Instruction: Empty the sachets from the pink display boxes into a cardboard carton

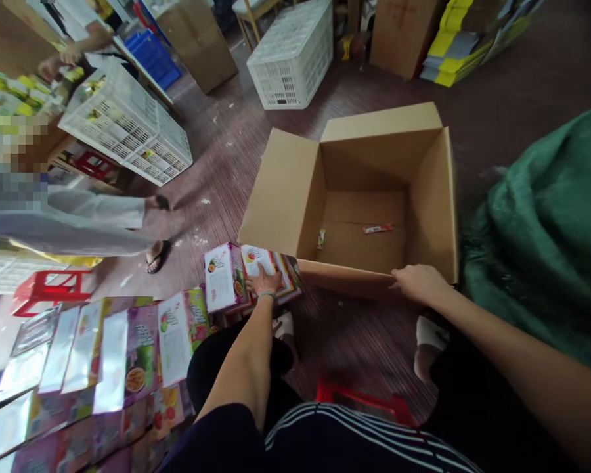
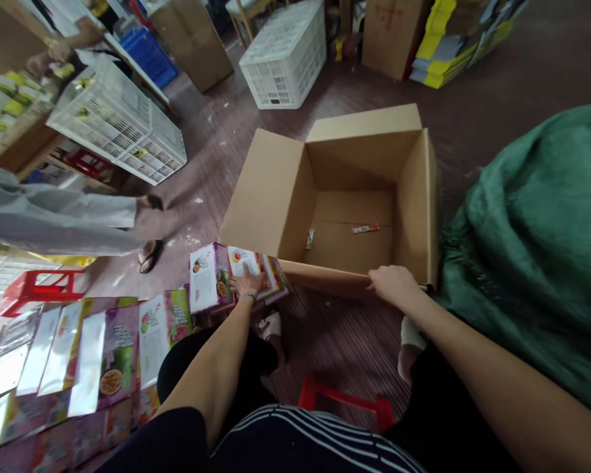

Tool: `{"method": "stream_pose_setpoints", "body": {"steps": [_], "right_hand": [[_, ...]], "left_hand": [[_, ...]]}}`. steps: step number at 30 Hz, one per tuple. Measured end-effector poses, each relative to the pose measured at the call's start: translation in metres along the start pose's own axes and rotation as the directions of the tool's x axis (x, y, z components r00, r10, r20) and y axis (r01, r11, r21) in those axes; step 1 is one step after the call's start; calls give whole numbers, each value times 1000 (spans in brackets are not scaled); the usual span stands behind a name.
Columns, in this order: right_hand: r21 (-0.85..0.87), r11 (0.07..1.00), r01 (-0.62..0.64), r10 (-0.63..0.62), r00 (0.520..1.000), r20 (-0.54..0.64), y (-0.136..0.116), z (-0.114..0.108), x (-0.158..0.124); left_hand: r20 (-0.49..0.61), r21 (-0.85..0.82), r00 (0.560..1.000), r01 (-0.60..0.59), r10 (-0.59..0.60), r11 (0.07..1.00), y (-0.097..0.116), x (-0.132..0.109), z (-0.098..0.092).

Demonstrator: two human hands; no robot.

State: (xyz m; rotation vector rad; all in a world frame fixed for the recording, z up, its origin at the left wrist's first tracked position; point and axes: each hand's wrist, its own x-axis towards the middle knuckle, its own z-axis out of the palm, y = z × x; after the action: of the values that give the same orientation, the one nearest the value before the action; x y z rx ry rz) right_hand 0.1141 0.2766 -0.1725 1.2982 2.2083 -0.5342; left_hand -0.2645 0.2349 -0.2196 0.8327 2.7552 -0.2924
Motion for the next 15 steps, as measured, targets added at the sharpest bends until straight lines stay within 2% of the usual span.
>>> {"method": "stream_pose_setpoints", "body": {"steps": [6, 12, 15], "right_hand": [[38, 999, -27, 29, 998, -53, -7, 13, -19], [-22, 1000, -14, 15, 999, 44, -7, 3, -18], [14, 1000, 9, -9, 1000, 19, -6, 3, -14]], "left_hand": [[-12, -89, 1000, 27, -28, 996, -1, -2, -1], [3, -222, 997, 75, -76, 972, -3, -6, 2], [43, -317, 995, 101, -92, 943, -7, -12, 3]]}}
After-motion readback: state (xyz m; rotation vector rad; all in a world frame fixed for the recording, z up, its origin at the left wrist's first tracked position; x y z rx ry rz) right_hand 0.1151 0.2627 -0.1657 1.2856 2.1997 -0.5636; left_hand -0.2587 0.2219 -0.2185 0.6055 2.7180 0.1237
